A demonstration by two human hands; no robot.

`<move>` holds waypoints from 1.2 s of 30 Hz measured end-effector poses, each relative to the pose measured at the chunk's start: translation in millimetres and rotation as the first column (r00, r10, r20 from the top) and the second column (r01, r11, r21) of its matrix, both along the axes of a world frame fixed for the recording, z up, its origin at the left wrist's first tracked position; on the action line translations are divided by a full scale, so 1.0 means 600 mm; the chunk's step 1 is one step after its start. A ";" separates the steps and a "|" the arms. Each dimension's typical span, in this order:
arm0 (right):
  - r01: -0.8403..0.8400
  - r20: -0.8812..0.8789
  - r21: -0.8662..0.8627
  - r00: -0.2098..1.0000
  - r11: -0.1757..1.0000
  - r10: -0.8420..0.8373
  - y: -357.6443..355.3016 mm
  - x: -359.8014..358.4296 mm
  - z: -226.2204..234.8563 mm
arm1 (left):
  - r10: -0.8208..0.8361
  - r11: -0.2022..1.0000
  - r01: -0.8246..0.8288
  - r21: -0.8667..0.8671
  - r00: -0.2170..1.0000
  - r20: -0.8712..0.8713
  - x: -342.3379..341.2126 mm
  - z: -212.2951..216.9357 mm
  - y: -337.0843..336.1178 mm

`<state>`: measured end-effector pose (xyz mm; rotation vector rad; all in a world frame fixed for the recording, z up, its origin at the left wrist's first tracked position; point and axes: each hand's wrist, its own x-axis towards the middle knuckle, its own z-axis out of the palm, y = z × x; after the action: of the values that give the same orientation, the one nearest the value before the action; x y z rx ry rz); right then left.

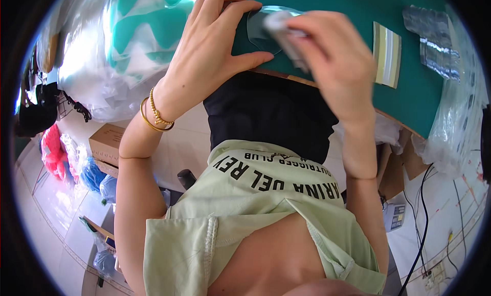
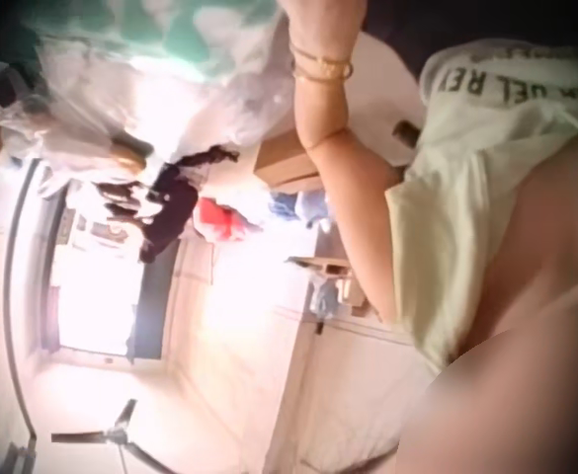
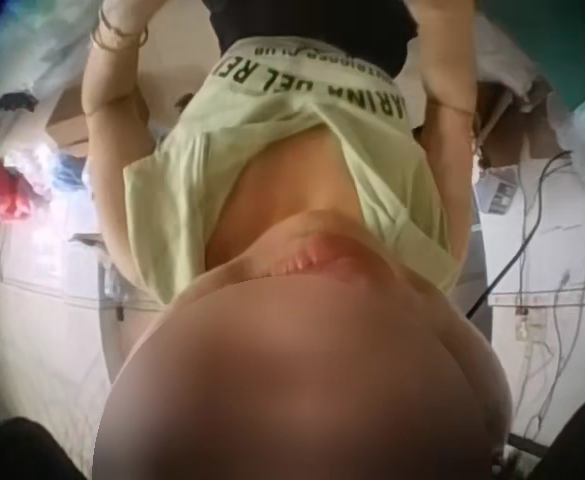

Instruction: Wiping plastic lenses and placing them into protective plastic bags.

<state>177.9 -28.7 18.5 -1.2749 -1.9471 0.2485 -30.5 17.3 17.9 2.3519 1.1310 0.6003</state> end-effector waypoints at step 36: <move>0.648 0.485 0.060 0.646 0.759 -0.590 -0.146 0.253 0.047 | 0.434 0.877 -0.439 0.194 0.898 0.070 -0.173 0.036 0.028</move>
<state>329.7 -116.5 46.9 -2.1696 -1.7400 -0.3479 -134.5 33.8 39.7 2.2486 1.6808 0.9396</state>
